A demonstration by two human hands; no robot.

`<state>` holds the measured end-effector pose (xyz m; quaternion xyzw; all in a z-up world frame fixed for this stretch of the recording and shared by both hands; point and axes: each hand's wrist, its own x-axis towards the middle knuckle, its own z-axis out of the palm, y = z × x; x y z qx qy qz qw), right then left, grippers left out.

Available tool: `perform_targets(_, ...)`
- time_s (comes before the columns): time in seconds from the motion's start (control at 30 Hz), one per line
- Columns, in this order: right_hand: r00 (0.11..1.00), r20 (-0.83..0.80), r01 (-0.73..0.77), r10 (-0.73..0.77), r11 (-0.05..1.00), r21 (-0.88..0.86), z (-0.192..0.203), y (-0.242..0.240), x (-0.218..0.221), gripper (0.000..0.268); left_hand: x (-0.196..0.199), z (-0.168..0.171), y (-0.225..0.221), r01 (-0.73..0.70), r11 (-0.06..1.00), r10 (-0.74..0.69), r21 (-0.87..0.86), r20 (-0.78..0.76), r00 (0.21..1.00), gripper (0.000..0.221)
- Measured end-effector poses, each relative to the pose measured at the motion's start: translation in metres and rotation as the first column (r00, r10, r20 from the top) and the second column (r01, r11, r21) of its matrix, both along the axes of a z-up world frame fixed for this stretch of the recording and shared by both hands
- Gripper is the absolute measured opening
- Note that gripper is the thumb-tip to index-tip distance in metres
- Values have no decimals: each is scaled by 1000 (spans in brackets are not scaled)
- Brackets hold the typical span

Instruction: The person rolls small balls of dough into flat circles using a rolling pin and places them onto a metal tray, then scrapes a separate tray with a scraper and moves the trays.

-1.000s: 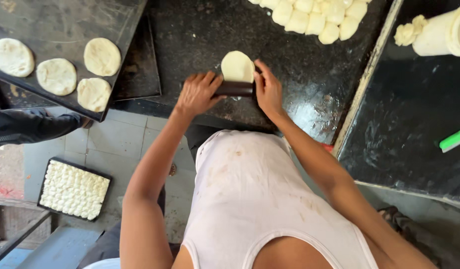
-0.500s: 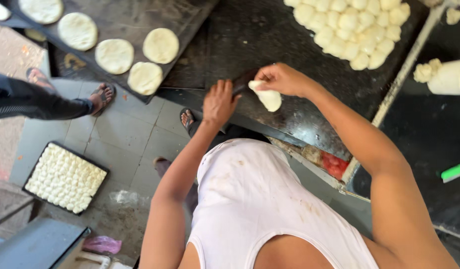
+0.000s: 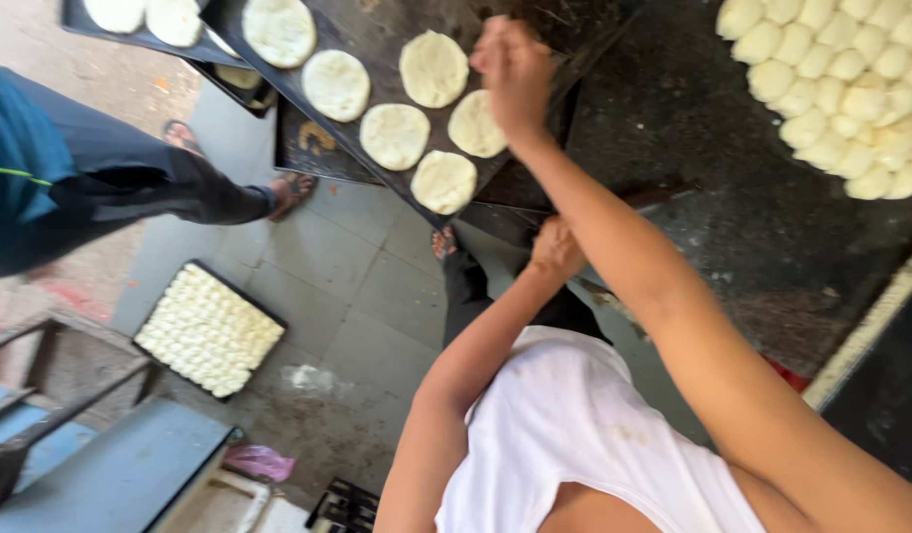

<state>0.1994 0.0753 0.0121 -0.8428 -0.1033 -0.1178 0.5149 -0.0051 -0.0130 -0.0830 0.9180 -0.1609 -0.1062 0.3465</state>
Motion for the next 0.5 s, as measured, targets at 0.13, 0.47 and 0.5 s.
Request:
perform_targets(0.13, 949, -118, -298, 293, 954, -26, 37, -27, -15, 18, 4, -6, 6, 127, 984, -149, 123, 190, 970, 30)
perform_targets(0.47, 901, -47, 426, -431, 901, -87, 37, -305, -128, 7, 22, 102, 18, 50, 981, -86, 187, 193, 977, 56)
perform_targets(0.5, 870, 40, 492, -491, 863, -113, 27, -345, -124, 8, 27, 105, 15, 59, 979, -96, 194, 185, 978, 57)
